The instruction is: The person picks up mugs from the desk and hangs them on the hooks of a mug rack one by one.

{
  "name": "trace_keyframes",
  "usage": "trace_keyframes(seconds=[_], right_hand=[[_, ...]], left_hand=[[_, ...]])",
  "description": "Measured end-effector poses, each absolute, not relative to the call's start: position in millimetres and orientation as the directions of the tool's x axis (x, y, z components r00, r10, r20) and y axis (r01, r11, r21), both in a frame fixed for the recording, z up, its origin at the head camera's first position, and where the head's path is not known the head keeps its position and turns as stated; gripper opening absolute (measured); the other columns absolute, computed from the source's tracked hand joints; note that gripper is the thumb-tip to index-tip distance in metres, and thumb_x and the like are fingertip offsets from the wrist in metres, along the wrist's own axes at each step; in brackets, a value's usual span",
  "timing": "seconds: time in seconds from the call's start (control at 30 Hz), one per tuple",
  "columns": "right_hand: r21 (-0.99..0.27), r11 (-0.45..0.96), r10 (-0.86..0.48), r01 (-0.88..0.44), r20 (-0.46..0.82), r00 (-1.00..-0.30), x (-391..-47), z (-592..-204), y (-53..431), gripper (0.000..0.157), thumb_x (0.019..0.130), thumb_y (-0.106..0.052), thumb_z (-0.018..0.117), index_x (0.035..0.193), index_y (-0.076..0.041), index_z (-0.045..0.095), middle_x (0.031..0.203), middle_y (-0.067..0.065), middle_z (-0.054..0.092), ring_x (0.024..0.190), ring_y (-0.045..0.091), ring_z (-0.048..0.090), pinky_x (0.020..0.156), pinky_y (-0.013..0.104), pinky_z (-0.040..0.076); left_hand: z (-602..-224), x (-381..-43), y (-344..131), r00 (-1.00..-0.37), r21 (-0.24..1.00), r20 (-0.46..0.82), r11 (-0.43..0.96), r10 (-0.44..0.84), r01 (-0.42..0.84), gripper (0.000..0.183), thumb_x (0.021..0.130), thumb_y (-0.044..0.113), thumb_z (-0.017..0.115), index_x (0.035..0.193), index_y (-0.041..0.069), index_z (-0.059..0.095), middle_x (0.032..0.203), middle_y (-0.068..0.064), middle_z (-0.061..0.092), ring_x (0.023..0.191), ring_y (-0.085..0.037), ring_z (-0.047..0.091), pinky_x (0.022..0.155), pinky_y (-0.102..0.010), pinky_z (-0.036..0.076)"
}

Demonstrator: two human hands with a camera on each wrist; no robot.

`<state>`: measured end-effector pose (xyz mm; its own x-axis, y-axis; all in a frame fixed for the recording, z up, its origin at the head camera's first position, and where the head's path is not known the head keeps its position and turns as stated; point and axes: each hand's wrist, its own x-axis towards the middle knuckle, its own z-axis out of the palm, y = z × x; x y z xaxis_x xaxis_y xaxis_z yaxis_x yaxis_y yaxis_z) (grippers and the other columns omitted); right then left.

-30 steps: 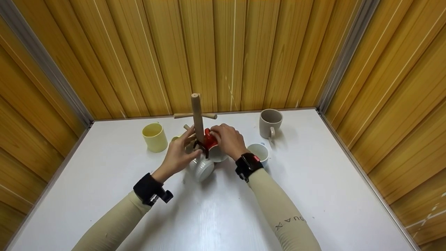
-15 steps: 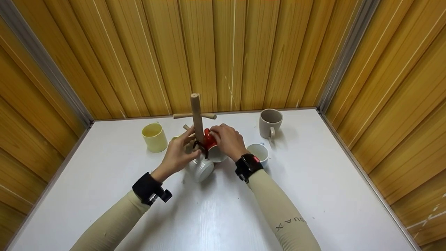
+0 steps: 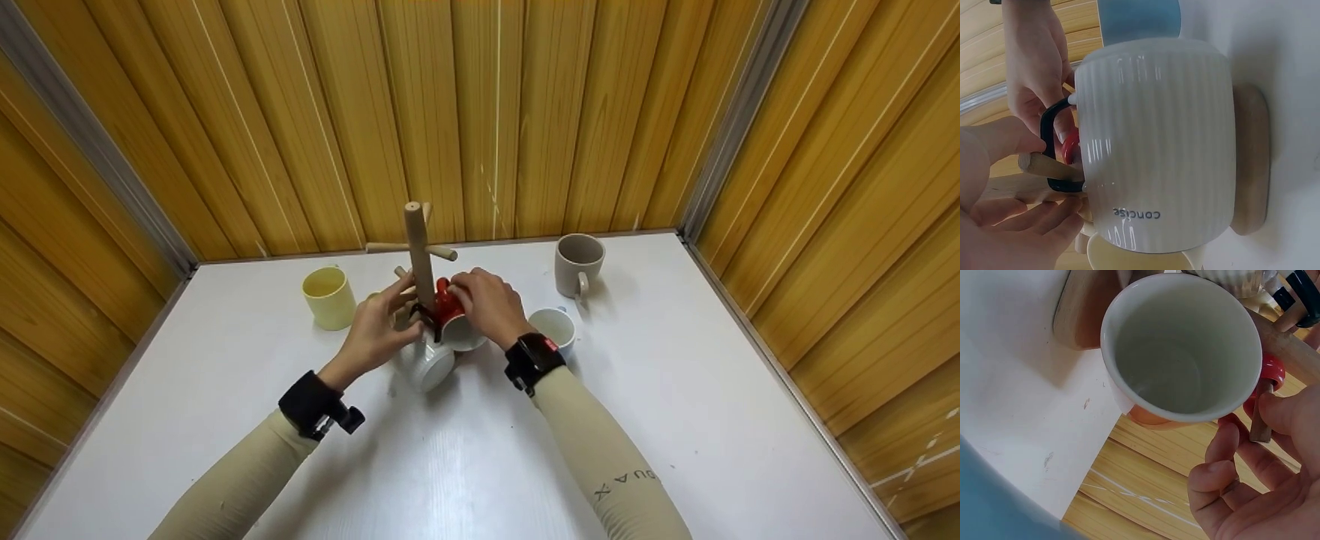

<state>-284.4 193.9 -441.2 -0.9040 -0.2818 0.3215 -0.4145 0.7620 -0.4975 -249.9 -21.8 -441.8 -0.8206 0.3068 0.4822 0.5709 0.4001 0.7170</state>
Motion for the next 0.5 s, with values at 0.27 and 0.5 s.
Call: trace_keyframes(seconds=[0.27, 0.5], right_hand=[[-0.492, 0.752, -0.282, -0.438, 0.36, -0.889, -276.6, -442.2, 195.5, 0.023, 0.103, -0.025, 0.065, 0.118, -0.013, 0.077, 0.1, 0.006, 0.071, 0.092, 0.025, 0.066, 0.08, 0.046, 0.053], [-0.497, 0.733, -0.282, -0.464, 0.399, -0.873, -266.3, -445.9, 199.2, 0.024, 0.102, -0.019, 0.066, 0.121, -0.009, 0.075, 0.107, 0.008, 0.074, 0.103, 0.029, 0.069, 0.089, 0.05, 0.054]], left_hand=[[-439.7, -257.6, -33.4, -0.807, 0.754, 0.448, 0.322, 0.385, 0.572, 0.078, 0.079, -0.012, 0.072, 0.151, -0.006, 0.043, 0.144, -0.023, 0.057, 0.121, -0.037, 0.065, 0.102, -0.042, 0.053], [-441.5, -258.8, -45.2, -0.799, 0.72, 0.454, 0.366, 0.396, 0.59, 0.074, 0.081, -0.008, 0.075, 0.15, -0.003, 0.048, 0.141, -0.023, 0.059, 0.119, -0.036, 0.066, 0.106, -0.046, 0.05]])
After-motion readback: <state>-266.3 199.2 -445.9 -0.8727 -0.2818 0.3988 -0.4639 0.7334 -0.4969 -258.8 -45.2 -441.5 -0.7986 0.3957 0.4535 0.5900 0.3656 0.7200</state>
